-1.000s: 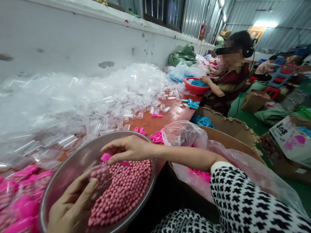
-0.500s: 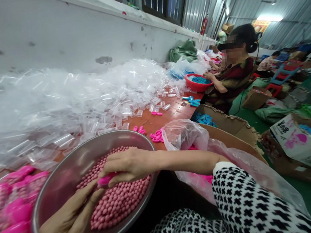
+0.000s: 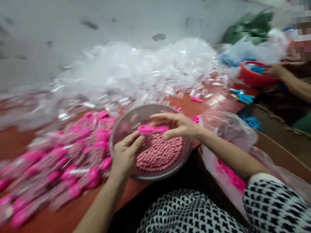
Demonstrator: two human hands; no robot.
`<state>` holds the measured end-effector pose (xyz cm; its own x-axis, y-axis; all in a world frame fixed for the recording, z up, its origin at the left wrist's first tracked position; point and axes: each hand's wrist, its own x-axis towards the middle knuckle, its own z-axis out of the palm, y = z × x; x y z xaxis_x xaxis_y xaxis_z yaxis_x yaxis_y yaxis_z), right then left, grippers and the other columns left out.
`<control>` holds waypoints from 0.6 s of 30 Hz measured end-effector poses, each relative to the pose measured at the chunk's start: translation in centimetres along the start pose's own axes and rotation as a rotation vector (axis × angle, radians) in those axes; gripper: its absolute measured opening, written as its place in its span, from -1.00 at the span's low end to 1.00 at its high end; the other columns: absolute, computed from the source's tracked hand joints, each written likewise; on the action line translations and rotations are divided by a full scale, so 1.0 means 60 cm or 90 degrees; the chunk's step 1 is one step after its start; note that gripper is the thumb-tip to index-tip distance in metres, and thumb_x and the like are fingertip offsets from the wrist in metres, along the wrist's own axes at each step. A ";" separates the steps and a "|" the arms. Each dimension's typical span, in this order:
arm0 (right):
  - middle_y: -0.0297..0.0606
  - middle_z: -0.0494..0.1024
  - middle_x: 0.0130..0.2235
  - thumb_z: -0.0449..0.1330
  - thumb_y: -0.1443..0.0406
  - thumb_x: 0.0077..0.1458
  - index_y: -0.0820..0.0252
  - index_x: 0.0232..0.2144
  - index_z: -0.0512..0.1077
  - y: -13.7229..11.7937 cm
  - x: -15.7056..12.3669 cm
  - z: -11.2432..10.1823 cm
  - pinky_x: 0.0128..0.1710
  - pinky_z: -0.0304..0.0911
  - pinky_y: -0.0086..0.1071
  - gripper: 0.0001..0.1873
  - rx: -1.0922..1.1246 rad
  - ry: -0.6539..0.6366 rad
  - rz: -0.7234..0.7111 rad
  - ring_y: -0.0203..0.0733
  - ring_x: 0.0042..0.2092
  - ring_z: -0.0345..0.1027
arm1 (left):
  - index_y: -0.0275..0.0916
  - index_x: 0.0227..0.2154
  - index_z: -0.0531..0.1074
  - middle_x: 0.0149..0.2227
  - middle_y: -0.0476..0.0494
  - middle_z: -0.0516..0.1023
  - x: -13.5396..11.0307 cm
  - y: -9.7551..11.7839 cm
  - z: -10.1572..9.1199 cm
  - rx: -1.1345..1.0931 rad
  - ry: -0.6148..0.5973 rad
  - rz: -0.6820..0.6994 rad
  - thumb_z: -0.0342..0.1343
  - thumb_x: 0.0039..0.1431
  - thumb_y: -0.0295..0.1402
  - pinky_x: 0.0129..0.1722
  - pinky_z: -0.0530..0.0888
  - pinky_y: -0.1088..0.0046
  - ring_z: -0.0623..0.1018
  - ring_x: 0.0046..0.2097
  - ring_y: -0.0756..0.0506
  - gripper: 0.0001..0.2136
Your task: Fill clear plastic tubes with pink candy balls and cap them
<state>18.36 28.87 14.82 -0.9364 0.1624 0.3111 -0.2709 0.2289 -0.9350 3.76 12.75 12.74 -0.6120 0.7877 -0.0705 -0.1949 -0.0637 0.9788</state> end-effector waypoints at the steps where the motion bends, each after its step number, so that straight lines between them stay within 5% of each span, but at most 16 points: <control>1: -0.19 0.58 0.05 0.45 0.23 -0.04 0.07 0.10 0.44 0.006 -0.006 -0.005 -0.04 0.45 -0.31 -0.37 0.063 0.014 0.040 -0.16 0.05 0.48 | -0.26 -0.28 0.66 -0.21 -0.22 0.69 0.000 -0.001 0.002 -0.046 0.003 -0.009 0.48 -0.24 -0.10 -0.14 0.65 0.16 0.67 -0.20 -0.25 -0.55; 5: -0.31 0.64 -0.29 0.51 0.19 -0.15 0.15 -0.24 0.59 0.019 -0.011 -0.010 -0.19 0.48 -0.37 -0.61 0.158 0.150 0.120 -0.29 -0.30 0.54 | -0.25 -0.24 0.67 -0.23 -0.21 0.70 -0.001 -0.007 0.001 -0.033 -0.033 0.037 0.48 -0.22 -0.11 -0.06 0.60 0.17 0.65 -0.14 -0.26 -0.55; 7: -0.31 0.62 -0.33 0.54 0.12 -0.23 0.17 -0.30 0.59 0.017 -0.004 -0.002 -0.24 0.49 -0.39 -0.57 0.189 0.173 0.154 -0.30 -0.34 0.51 | -0.22 -0.28 0.69 -0.23 -0.19 0.70 -0.003 -0.009 0.000 0.026 -0.068 0.105 0.45 -0.14 -0.11 0.04 0.55 0.17 0.64 -0.09 -0.26 -0.62; 13: -0.17 0.63 -0.22 0.45 0.01 -0.10 0.24 -0.24 0.58 0.012 0.021 0.020 -0.12 0.51 -0.19 -0.52 0.308 -0.025 0.341 -0.14 -0.18 0.53 | -0.14 -0.28 0.69 -0.14 -0.21 0.69 0.004 -0.024 -0.003 0.117 -0.116 0.273 0.38 -0.02 -0.17 0.17 0.42 0.17 0.56 0.07 -0.26 -0.75; 18: -0.19 0.61 -0.37 0.45 0.07 -0.12 0.28 -0.36 0.58 0.027 0.030 0.039 -0.19 0.51 -0.20 -0.61 0.366 0.031 0.328 -0.16 -0.31 0.52 | -0.15 -0.25 0.69 -0.10 -0.20 0.68 0.010 -0.028 -0.008 0.117 -0.104 0.262 0.32 0.03 -0.28 0.16 0.42 0.20 0.56 0.08 -0.24 -0.80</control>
<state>15.73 27.28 13.45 -0.9686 0.1575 -0.1926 0.1109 -0.4193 -0.9011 3.33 13.02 10.93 -0.4790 0.8062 0.3472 0.1861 -0.2933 0.9377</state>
